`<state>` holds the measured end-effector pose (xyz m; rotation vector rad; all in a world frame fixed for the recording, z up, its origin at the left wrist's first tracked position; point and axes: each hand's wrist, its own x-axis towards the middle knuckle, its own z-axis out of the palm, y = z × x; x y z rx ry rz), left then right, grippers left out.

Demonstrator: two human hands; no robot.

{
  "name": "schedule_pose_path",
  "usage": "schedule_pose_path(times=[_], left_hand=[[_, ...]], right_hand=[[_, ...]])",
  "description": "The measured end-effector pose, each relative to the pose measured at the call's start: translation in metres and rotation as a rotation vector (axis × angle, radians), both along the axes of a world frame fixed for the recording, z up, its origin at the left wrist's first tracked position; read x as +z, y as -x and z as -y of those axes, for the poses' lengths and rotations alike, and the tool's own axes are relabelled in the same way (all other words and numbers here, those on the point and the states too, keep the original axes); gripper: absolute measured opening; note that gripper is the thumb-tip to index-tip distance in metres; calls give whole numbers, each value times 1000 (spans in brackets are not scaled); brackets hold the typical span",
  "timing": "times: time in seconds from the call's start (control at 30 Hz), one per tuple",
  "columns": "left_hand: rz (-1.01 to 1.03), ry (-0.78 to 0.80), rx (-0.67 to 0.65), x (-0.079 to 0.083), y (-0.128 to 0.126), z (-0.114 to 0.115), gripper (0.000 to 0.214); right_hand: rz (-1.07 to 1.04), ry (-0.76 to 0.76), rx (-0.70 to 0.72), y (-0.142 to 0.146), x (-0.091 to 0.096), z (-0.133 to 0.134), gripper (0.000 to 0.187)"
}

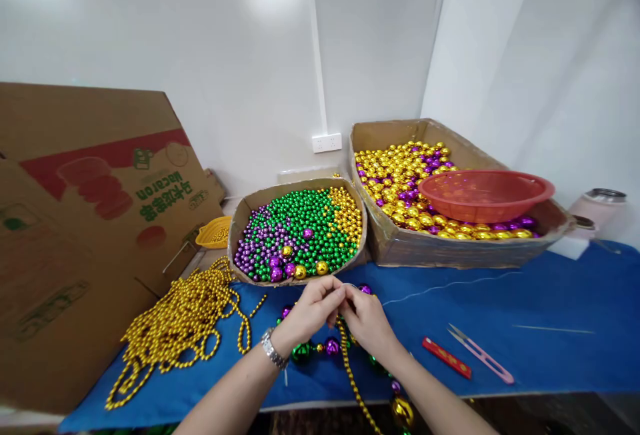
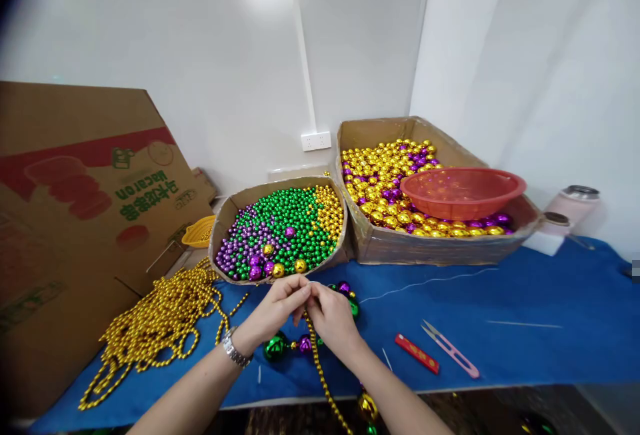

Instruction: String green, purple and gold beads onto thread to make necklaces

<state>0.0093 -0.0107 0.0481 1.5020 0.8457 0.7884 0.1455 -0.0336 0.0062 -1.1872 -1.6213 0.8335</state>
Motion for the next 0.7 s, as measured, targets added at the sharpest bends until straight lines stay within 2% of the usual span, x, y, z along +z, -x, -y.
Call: schedule_pose_path(times=[0.2, 0.27, 0.37, 0.4, 0.47, 0.6, 0.63, 0.7], left_hand=[[24, -14, 71, -3, 7, -5, 29], [-53, -104, 95, -3, 10, -7, 29], [-158, -338, 227, -4, 16, -6, 26], [-159, -357, 262, -5, 18, -6, 25], [-39, -207, 265, -10, 20, -4, 25], [497, 350, 166, -24, 14, 1, 24], [604, 443, 147, -27, 11, 2, 24], [734, 547, 110, -31, 4, 3, 22]], right_hand=[[-88, 46, 10, -19, 6, 6, 21], [-159, 85, 26, -28, 7, 9, 23], [-337, 138, 24, -37, 5, 11, 27], [-394, 142, 16, -39, 4, 11, 29], [-583, 164, 10, -41, 0, 9, 31], [-1221, 371, 100, -40, -3, 6, 25], [-1311, 404, 117, -39, -3, 6, 25], [-1338, 397, 117, -38, 0, 6, 25]])
